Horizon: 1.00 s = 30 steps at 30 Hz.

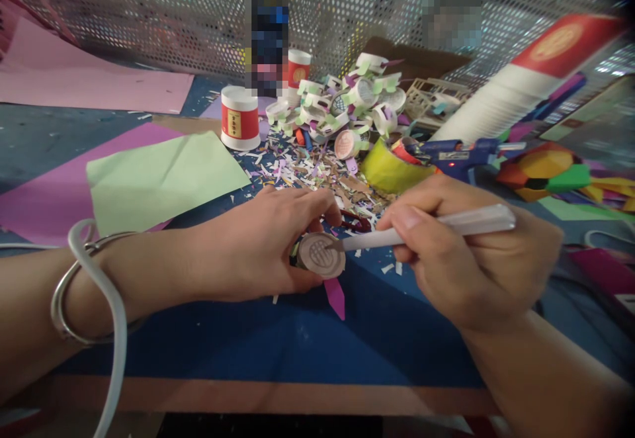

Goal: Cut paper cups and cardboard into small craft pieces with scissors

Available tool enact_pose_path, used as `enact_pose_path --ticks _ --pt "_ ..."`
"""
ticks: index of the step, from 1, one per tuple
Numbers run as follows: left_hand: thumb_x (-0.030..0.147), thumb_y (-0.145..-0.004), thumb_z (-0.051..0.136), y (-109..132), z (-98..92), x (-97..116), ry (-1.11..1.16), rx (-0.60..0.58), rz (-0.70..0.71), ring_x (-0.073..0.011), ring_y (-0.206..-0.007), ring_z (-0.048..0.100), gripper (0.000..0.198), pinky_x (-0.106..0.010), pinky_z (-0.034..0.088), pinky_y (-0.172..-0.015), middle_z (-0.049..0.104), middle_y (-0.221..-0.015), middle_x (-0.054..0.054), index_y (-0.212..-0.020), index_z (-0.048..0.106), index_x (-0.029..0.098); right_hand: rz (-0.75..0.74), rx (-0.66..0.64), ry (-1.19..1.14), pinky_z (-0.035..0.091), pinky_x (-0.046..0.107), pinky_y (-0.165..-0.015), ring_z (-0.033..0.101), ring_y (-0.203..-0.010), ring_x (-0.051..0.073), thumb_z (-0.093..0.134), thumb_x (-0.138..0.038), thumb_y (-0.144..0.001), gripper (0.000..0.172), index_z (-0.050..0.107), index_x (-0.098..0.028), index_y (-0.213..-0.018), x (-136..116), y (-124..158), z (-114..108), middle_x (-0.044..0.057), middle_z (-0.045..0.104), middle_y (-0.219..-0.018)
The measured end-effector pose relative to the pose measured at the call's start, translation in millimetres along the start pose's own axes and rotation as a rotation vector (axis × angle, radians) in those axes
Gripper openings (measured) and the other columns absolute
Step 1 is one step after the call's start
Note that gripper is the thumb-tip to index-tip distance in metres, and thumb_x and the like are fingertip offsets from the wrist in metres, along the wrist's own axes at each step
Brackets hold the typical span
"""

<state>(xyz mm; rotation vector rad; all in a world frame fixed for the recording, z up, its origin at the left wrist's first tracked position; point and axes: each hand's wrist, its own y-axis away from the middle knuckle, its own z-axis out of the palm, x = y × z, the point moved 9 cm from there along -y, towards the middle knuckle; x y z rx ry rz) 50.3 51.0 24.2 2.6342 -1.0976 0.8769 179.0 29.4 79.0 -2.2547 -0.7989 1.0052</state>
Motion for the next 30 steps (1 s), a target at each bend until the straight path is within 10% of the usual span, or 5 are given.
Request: enact_pose_path --ticks 30 --pt "0.035 -0.078 0.071 -1.3 0.6 0.4 0.005 -0.004 -0.002 -0.0217 -0.089 0.062 0.04 -0.031 0.043 -0.07 0.067 -0.102 -0.005 -0.113 0.057 0.02 0.019 -0.009 -0.041 0.038 0.023 -0.043 0.049 -0.047 0.006 0.057 -0.017 -0.09 0.024 0.063 -0.019 -0.067 3.5 -0.7 0.1 -0.006 0.055 -0.055"
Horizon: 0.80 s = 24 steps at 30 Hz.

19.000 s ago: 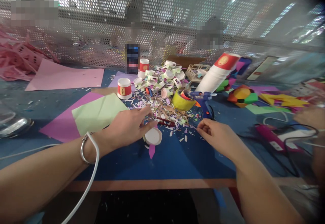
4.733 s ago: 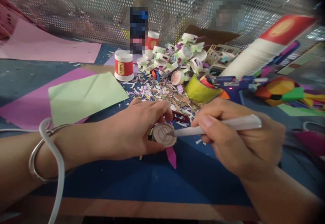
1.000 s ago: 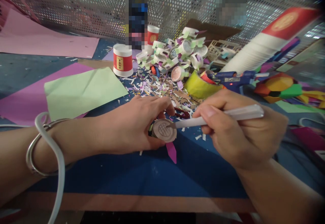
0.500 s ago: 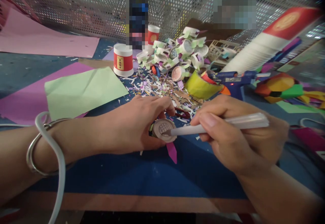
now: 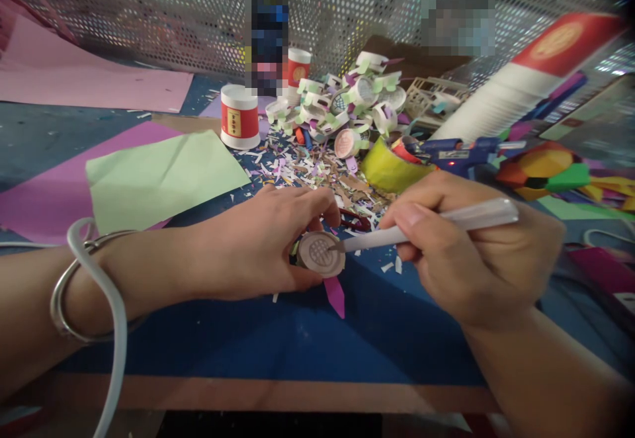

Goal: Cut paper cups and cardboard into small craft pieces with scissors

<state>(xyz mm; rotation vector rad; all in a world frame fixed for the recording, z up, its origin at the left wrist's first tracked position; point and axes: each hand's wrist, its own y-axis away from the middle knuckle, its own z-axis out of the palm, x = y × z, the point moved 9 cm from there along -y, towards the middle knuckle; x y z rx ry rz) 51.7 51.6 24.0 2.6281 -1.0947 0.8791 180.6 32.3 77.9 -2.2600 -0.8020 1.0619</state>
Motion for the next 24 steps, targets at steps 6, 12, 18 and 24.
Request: enact_pose_path --ticks 6,12,18,24 --pt "0.033 -0.079 0.071 0.6 -0.4 1.0 0.003 -0.004 0.011 -0.0222 -0.091 0.063 0.039 -0.031 0.044 -0.073 0.067 -0.104 -0.005 -0.113 0.056 0.021 0.006 0.055 -0.008 0.037 0.025 -0.042 0.048 -0.045 0.006 0.058 -0.016 -0.088 0.024 0.062 -0.019 -0.065 -1.8 2.1 -1.5 -0.006 0.055 -0.056" --pt "0.035 -0.079 0.072 1.7 1.6 -1.6 0.003 0.011 0.032 -0.0227 -0.094 0.062 0.041 -0.033 0.044 -0.076 0.067 -0.104 -0.005 -0.114 0.055 0.021 0.03 0.01 -0.051 0.035 0.028 -0.04 0.049 -0.044 0.008 0.058 -0.016 -0.087 0.021 0.065 -0.02 -0.067 -3.9 4.8 1.8 -0.005 0.056 -0.055" --pt "0.035 -0.08 0.071 0.8 2.6 -2.0 0.003 0.01 0.039 -0.0219 -0.094 0.061 0.039 -0.033 0.043 -0.078 0.065 -0.104 -0.004 -0.113 0.055 0.02 0.041 -0.026 -0.047 0.034 0.026 -0.038 0.049 -0.044 0.007 0.058 -0.017 -0.087 0.022 0.066 -0.02 -0.067 -3.9 5.6 2.8 -0.004 0.057 -0.056" --pt "0.034 -0.079 0.071 1.5 1.4 -0.8 0.0 0.007 0.035 -0.0213 -0.091 0.061 0.039 -0.032 0.043 -0.074 0.066 -0.103 -0.004 -0.112 0.056 0.021 0.022 -0.03 -0.046 0.036 0.026 -0.039 0.05 -0.045 0.007 0.058 -0.015 -0.087 0.021 0.066 -0.02 -0.068 -4.3 3.2 2.9 -0.005 0.055 -0.055"
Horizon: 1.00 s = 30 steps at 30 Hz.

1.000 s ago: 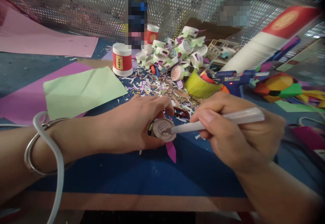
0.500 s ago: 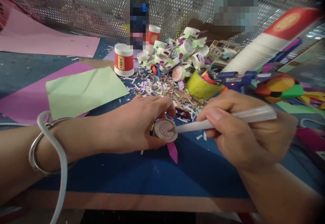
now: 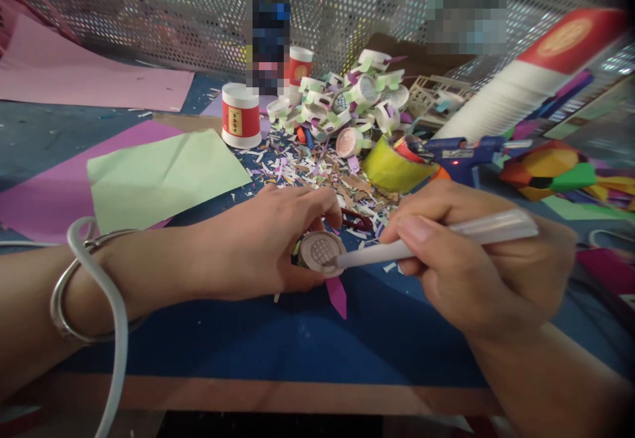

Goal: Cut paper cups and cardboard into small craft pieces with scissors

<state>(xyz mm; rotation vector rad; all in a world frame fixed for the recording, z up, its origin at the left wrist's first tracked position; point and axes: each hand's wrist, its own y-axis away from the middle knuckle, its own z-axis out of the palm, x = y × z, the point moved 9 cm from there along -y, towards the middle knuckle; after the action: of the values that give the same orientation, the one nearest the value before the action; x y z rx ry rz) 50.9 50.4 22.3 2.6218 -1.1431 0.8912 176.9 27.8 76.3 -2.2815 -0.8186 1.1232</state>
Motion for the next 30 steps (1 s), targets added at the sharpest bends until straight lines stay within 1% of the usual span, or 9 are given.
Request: enact_pose_path --ticks 5,8,11,20,25,30 --pt "0.033 -0.079 0.071 -0.1 -2.2 0.7 -0.007 0.013 -0.02 -0.0209 -0.087 0.062 0.037 -0.031 0.042 -0.071 0.066 -0.101 -0.004 -0.11 0.056 0.02 -0.019 0.044 0.031 0.039 0.023 -0.042 0.048 -0.045 0.005 0.058 -0.015 -0.087 0.022 0.064 -0.019 -0.066 2.5 -2.2 -4.0 -0.006 0.056 -0.057" --pt "0.034 -0.079 0.071 -0.2 -0.6 0.1 -0.003 -0.004 -0.019 -0.0211 -0.088 0.062 0.037 -0.031 0.042 -0.072 0.066 -0.101 -0.004 -0.11 0.056 0.02 -0.009 0.081 0.013 0.038 0.022 -0.043 0.048 -0.045 0.004 0.058 -0.015 -0.087 0.022 0.062 -0.019 -0.065 2.7 -1.4 -6.3 -0.007 0.055 -0.056" --pt "0.034 -0.078 0.072 0.1 -1.2 -0.1 -0.003 0.013 -0.006 -0.0213 -0.09 0.062 0.038 -0.032 0.042 -0.074 0.066 -0.102 -0.003 -0.111 0.056 0.021 0.001 0.097 -0.002 0.038 0.023 -0.043 0.048 -0.046 0.005 0.058 -0.015 -0.086 0.023 0.061 -0.019 -0.063 1.1 -0.3 -6.4 -0.007 0.055 -0.057" --pt "0.032 -0.078 0.073 -0.2 -0.1 -0.5 -0.004 0.0 -0.008 -0.0215 -0.093 0.061 0.039 -0.034 0.042 -0.079 0.066 -0.103 -0.003 -0.112 0.056 0.021 -0.014 0.018 -0.003 0.035 0.024 -0.041 0.049 -0.046 0.005 0.059 -0.015 -0.084 0.02 0.063 -0.019 -0.065 -0.6 -1.0 -3.2 -0.007 0.055 -0.055" --pt "0.032 -0.077 0.073 0.1 -1.2 -0.7 -0.01 0.017 -0.009 -0.0209 -0.089 0.061 0.04 -0.032 0.042 -0.074 0.066 -0.102 -0.003 -0.111 0.056 0.021 -0.019 0.098 0.014 0.038 0.024 -0.044 0.049 -0.047 0.004 0.059 -0.012 -0.084 0.023 0.061 -0.017 -0.061 -1.2 -2.5 -8.7 -0.007 0.056 -0.057" --pt "0.034 -0.078 0.071 -0.4 -0.7 -0.6 -0.005 0.005 -0.021 -0.0204 -0.087 0.062 0.038 -0.03 0.043 -0.07 0.066 -0.102 -0.004 -0.112 0.058 0.021 -0.036 0.151 0.044 0.04 0.023 -0.047 0.051 -0.051 0.004 0.059 -0.011 -0.084 0.022 0.063 -0.017 -0.063 0.8 -2.9 -11.4 -0.007 0.057 -0.058"
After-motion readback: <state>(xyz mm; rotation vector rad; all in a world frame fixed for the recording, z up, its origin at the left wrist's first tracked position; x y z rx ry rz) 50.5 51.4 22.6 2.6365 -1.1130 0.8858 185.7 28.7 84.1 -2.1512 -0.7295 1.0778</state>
